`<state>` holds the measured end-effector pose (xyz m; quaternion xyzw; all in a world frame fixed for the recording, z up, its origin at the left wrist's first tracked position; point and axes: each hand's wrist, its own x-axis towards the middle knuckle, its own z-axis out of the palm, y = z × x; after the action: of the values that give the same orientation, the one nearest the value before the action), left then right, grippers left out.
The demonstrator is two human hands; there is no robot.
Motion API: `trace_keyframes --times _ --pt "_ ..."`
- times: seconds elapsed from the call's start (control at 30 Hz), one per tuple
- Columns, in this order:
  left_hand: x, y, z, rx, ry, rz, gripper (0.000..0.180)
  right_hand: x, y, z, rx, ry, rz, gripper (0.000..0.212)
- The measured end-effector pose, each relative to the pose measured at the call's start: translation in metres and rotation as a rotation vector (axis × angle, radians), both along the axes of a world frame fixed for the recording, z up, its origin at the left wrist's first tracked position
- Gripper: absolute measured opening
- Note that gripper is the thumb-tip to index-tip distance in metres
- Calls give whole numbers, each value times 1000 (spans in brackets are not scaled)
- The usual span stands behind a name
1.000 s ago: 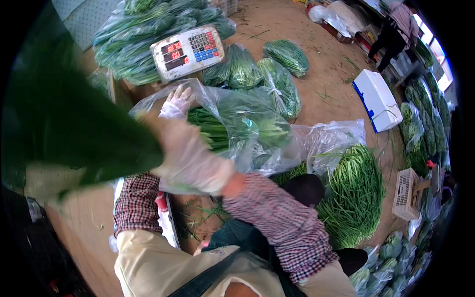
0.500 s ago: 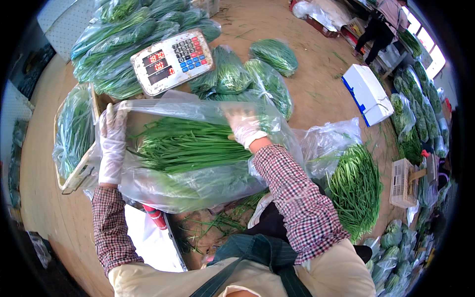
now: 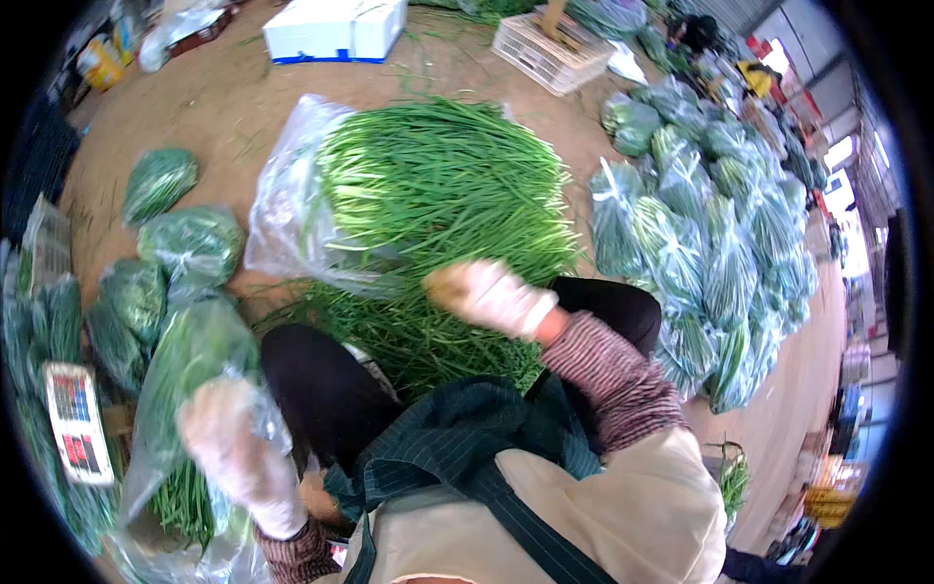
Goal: The person bundles stalks of green vegetables by hand, removing damaged leaves and placing the bundles into plastic bags before weighing them on a scale.
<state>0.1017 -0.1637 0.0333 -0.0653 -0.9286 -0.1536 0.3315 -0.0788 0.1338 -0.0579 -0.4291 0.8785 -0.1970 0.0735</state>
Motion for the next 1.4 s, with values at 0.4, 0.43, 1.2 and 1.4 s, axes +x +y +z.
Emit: trace_keyframes --times 0.4,0.43,1.2,1.4 --pt "-182 270 -161 -264 -775 -641 40 -87 299 -152 803 90 -390 93" --pt "-184 278 -174 -190 -716 -645 40 -87 302 -181 761 147 -430 91" --pt "-196 345 -172 1343 -1620 -801 37 -153 292 -177 260 152 -179 9" --pt "-189 340 -151 1736 -1711 -691 43 -132 260 -94 605 851 -248 3"
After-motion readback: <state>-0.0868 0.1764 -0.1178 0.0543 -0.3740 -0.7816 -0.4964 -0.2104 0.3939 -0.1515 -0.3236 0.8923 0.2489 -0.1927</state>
